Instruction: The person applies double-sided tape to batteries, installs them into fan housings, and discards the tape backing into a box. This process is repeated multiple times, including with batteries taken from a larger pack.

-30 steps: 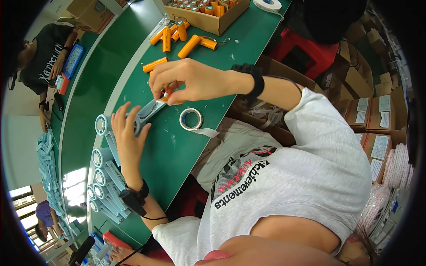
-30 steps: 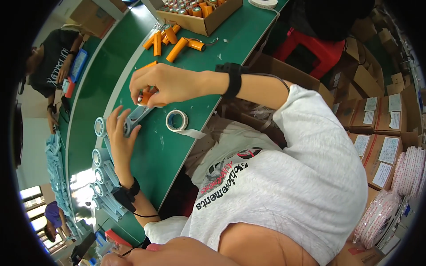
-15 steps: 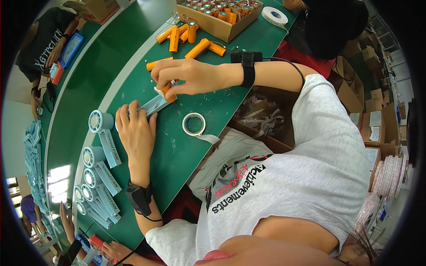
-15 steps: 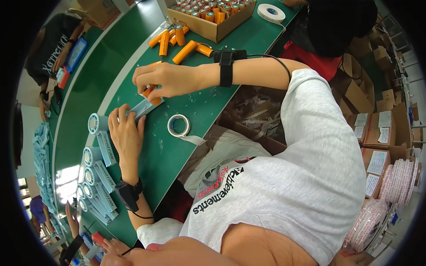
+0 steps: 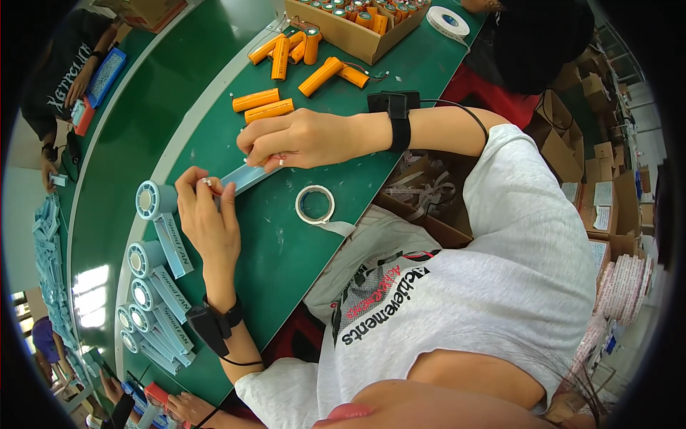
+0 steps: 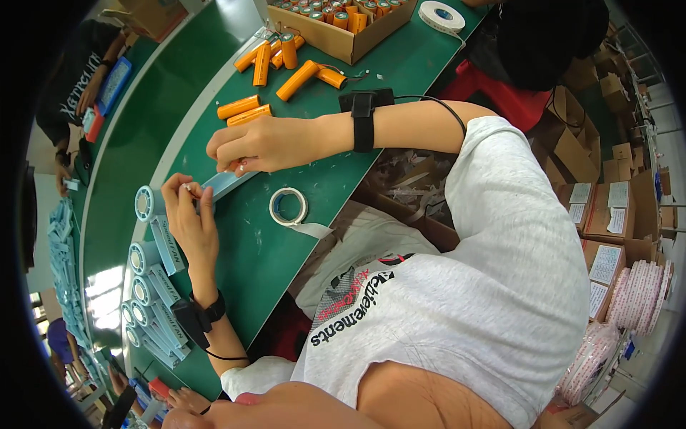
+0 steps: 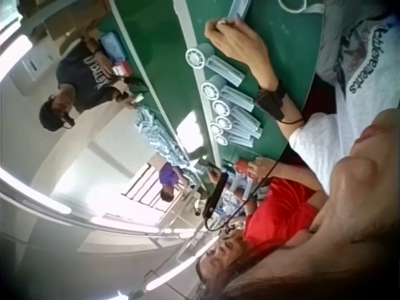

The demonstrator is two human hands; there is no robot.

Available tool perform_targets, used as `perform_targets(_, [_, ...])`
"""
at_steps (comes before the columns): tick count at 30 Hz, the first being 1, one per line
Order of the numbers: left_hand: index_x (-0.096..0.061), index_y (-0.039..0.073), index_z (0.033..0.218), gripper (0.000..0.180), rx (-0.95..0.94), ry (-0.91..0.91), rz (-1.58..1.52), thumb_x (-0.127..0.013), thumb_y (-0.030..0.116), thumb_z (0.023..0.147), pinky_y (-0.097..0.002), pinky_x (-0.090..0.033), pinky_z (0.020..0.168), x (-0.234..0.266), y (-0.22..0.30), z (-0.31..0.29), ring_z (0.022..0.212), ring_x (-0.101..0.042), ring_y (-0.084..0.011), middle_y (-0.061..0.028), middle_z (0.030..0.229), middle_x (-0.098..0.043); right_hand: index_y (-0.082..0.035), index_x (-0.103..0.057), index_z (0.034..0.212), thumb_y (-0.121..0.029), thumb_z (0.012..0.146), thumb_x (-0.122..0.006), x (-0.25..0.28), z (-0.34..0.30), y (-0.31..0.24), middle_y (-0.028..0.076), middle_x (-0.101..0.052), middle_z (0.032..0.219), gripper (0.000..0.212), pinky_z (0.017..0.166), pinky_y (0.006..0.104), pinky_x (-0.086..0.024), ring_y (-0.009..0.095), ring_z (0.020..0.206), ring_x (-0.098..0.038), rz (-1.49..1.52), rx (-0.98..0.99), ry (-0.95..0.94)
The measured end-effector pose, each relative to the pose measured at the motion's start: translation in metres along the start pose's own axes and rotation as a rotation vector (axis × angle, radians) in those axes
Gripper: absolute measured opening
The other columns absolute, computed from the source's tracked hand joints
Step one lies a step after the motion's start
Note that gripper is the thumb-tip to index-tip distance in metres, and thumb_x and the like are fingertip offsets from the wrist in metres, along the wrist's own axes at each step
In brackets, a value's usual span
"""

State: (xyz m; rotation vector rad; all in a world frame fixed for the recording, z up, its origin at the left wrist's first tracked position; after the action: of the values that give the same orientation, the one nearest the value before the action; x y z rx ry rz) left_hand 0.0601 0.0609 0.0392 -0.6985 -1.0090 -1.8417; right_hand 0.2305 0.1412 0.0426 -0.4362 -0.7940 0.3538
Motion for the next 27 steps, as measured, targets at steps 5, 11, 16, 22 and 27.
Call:
perform_targets(5, [-0.05,-0.003,0.08,0.014,0.016,0.098,-0.082,-0.058,0.008,0.082,-0.0316,-0.043,0.059,-0.003,-0.009,-0.002,0.069,-0.053,-0.024,-0.0107,0.099,-0.051,-0.007,-0.058,0.093,-0.004,0.074,-0.064,-0.017,0.008,-0.001,0.001,-0.054,0.094,0.02,0.074,0.0303,-0.044,0.02,0.084,-0.053,-0.167,0.075,-0.07])
perform_targets(11, [-0.049,-0.002,0.081,0.013,0.029,0.09,-0.097,-0.057,0.008,0.083,-0.0311,-0.043,0.059,0.002,-0.009,-0.003,0.069,-0.053,-0.0242,-0.0108,0.097,-0.052,-0.012,-0.059,0.095,-0.012,0.076,-0.062,-0.027,0.019,-0.002,-0.004,-0.053,0.094,0.019,0.076,0.0301,-0.038,0.017,0.08,-0.049,-0.523,0.216,-0.154])
perform_targets(16, [-0.049,-0.001,0.082,0.012,0.034,0.093,-0.151,-0.056,0.008,0.084,-0.0323,-0.044,0.061,-0.002,-0.011,-0.002,0.073,-0.055,-0.0265,-0.0117,0.098,-0.053,-0.013,-0.059,0.098,-0.013,0.078,-0.059,-0.04,0.016,0.004,-0.006,-0.052,0.098,0.02,0.075,0.0303,-0.036,0.016,0.077,-0.047,-0.639,0.184,-0.298])
perform_targets(22, [-0.047,-0.001,0.083,0.012,-0.048,0.12,-0.13,-0.055,0.008,0.085,-0.0332,-0.045,0.062,0.003,-0.013,-0.008,0.077,-0.056,-0.0295,-0.013,0.099,-0.052,-0.012,-0.057,0.11,-0.015,0.081,-0.058,-0.032,0.015,0.003,-0.003,-0.055,0.109,0.03,0.075,0.0315,-0.037,0.018,0.076,-0.049,-0.37,0.138,-0.309])
perform_targets(27, [-0.046,-0.001,0.082,0.01,-0.079,0.037,-0.178,-0.054,0.005,0.084,-0.0332,-0.045,0.061,0.005,-0.018,-0.001,0.077,-0.055,-0.0298,-0.0137,0.098,-0.052,-0.012,-0.048,0.124,-0.013,0.08,-0.06,-0.015,0.028,0.02,0.003,-0.057,0.116,0.045,0.078,0.033,-0.039,0.019,0.085,-0.053,0.074,-0.043,-0.473])
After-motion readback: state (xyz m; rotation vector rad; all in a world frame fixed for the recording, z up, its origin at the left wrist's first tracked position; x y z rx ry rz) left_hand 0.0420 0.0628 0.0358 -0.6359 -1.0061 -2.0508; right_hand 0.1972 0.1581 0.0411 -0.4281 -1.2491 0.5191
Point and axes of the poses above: each hand's wrist, its own z-axis towards the middle knuckle, its own x-axis out of the back of the hand, y = z × x, the point moved 3 cm from there along z, towards the middle knuckle
